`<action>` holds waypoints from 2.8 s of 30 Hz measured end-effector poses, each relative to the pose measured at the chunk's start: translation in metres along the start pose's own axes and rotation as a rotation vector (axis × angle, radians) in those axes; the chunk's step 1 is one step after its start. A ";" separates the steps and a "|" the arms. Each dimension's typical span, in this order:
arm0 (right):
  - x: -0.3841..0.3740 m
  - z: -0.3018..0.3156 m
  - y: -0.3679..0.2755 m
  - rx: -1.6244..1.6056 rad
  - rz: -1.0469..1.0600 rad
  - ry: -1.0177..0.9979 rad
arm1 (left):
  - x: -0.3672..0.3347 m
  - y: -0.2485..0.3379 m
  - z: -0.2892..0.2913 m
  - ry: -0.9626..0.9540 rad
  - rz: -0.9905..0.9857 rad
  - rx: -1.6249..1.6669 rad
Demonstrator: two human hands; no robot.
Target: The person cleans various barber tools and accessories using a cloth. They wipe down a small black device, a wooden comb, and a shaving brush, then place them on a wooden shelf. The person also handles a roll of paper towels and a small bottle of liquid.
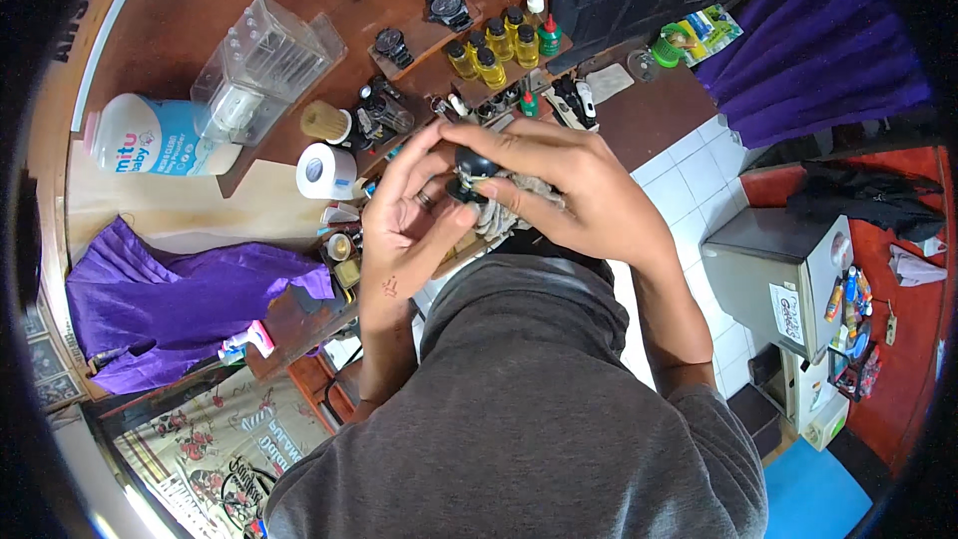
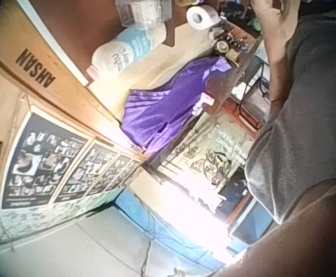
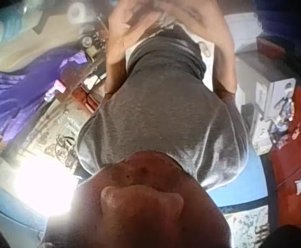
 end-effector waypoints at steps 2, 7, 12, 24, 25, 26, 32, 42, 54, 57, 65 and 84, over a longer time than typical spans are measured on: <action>0.000 -0.002 -0.001 0.017 0.074 0.037 | -0.003 -0.002 0.000 -0.058 0.070 0.028; -0.004 -0.003 -0.004 0.112 0.148 0.073 | -0.007 -0.018 0.015 0.014 0.151 -0.006; -0.001 0.027 0.020 0.009 -0.064 0.184 | -0.028 -0.013 0.035 0.145 0.090 -0.119; 0.080 0.018 0.115 -0.050 -0.527 0.318 | -0.141 0.010 0.094 0.242 -0.168 -0.539; 0.088 0.019 0.123 -0.048 -0.550 0.338 | -0.146 0.011 0.094 0.242 -0.168 -0.600; 0.095 0.021 0.129 -0.068 -0.574 0.368 | -0.149 0.011 0.094 0.223 -0.200 -0.694; 0.124 0.032 0.152 -0.111 -0.734 0.471 | -0.158 0.005 0.082 0.167 -0.374 -0.968; 0.125 0.033 0.167 -0.106 -0.729 0.480 | -0.156 -0.004 0.064 0.222 -0.466 -1.526; 0.136 0.032 0.180 -0.122 -0.745 0.496 | -0.158 -0.010 0.072 0.202 -0.433 -1.537; 0.139 0.030 0.183 -0.113 -0.757 0.480 | -0.158 -0.011 0.077 0.191 -0.400 -1.495; 0.145 0.023 0.196 -0.182 -0.826 0.458 | -0.138 0.006 0.043 0.264 -0.553 -1.611; 0.251 -0.225 0.274 -0.728 -1.181 0.053 | -0.035 -0.387 0.179 -0.253 0.544 -0.818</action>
Point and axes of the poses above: each hand's wrist, its own x-axis away from the middle knuckle, its own z-axis out of the back of the hand, y = z × x, the point moved 10 cm from there along -x, towards the middle knuckle, and after that the axes turned 14 degrees about x, right-handed, at the moved point
